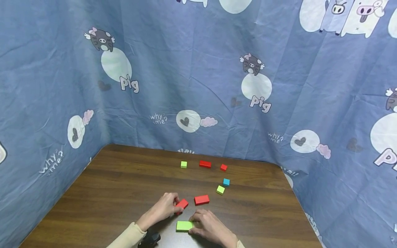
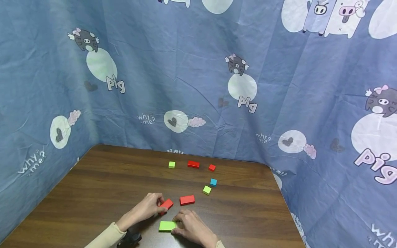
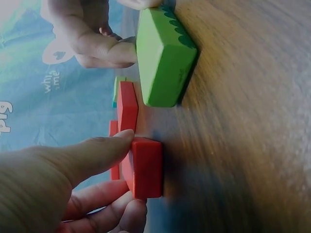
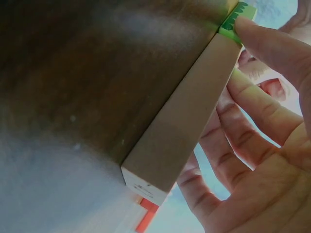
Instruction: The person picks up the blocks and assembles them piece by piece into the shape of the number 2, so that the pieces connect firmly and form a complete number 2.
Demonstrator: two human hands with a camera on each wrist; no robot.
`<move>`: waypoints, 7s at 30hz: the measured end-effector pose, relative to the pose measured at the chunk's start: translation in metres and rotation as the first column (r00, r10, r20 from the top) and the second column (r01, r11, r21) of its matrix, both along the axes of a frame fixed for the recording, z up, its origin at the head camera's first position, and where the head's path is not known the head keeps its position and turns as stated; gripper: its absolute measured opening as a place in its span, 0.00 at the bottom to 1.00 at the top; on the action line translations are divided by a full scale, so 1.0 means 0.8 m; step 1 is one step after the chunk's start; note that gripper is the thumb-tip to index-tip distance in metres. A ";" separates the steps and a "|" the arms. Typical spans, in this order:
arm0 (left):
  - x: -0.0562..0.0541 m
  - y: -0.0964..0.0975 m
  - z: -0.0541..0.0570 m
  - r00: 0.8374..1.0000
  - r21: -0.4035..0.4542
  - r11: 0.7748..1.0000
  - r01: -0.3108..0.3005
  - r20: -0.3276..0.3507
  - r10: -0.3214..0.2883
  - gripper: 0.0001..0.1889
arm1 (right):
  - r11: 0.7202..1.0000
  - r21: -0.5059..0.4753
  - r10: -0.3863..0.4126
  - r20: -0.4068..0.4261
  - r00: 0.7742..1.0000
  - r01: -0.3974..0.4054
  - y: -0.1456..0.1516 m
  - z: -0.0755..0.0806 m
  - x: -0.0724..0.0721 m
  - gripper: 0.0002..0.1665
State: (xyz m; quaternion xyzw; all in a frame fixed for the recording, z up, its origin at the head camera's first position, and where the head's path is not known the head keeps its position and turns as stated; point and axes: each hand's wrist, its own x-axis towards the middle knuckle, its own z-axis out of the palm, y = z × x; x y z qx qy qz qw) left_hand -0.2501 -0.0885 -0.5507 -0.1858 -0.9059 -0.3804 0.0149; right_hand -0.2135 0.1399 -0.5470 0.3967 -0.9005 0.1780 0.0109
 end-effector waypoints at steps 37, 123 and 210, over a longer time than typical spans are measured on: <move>0.017 0.010 -0.001 1.000 -0.026 1.000 -0.009 -0.010 0.009 0.13 | 0.999 -0.041 0.007 0.017 1.000 -0.006 0.000 -0.002 -0.001 0.14; 0.028 0.012 -0.004 0.998 -0.011 0.999 -0.047 -0.040 0.047 0.14 | 0.921 -0.314 -0.169 0.216 0.962 0.233 0.064 0.015 -0.059 0.22; 0.032 0.011 -0.001 0.998 -0.013 0.998 -0.056 -0.035 0.056 0.14 | 0.968 -0.188 -0.135 0.174 0.976 0.167 0.032 -0.003 -0.103 0.19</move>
